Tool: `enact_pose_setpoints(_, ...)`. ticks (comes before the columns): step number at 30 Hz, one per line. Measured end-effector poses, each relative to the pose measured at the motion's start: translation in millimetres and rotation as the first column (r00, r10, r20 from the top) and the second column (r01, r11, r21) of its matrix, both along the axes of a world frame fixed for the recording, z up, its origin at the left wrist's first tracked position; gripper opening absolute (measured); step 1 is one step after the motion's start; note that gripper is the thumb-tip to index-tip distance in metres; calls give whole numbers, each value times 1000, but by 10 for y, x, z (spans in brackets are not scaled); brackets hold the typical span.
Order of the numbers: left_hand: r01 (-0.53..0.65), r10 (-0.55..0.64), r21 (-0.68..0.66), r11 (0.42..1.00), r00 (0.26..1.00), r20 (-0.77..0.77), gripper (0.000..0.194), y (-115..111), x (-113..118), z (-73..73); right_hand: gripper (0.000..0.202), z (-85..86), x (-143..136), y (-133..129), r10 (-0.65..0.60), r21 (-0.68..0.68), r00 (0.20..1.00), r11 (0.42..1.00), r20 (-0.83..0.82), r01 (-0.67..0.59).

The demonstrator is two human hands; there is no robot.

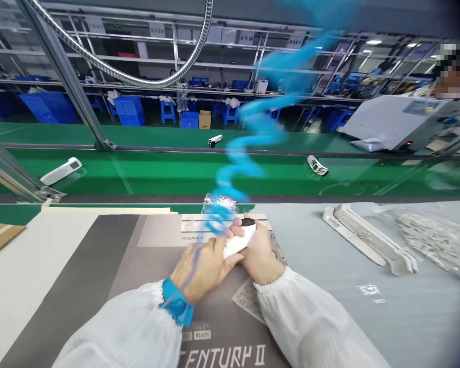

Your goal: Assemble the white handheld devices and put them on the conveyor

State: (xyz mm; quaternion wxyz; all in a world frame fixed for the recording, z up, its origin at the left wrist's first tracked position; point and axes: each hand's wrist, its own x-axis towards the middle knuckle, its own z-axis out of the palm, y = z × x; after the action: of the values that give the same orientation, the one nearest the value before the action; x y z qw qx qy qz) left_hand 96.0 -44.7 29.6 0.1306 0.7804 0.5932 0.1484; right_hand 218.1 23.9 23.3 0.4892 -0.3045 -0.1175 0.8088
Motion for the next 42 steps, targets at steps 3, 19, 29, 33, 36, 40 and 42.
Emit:
enact_pose_setpoints(3,-25,25,8,1000,996,-86,49,29,-81,67,48,34,45,-7,79,69,995,995,-54,-75)
enact_pose_setpoints(19,-173,14,470,866,946,324,33,68,-70,-10,23,-41,-226,-270,117,253,990,958,75,-132)
enact_pose_setpoints(29,-358,443,-272,893,805,395,33,396,-1064,268,31,-206,-101,-5,73,179,977,978,199,-110)
enact_pose_setpoints(33,-605,617,-143,783,725,308,33,913,-1468,419,31,-212,-95,-10,85,180,965,975,248,-132)
enact_pose_setpoints(36,-726,721,-70,684,658,217,44,1247,-1631,408,32,-204,-83,-14,94,158,959,977,266,-140)
enact_pose_setpoints(40,-797,790,15,604,601,124,46,1326,-1673,287,35,-216,-74,9,108,162,961,975,255,-152)
enact_pose_setpoints(42,-788,780,68,612,615,114,45,1213,-1598,231,34,-222,-74,13,111,165,960,974,255,-156)
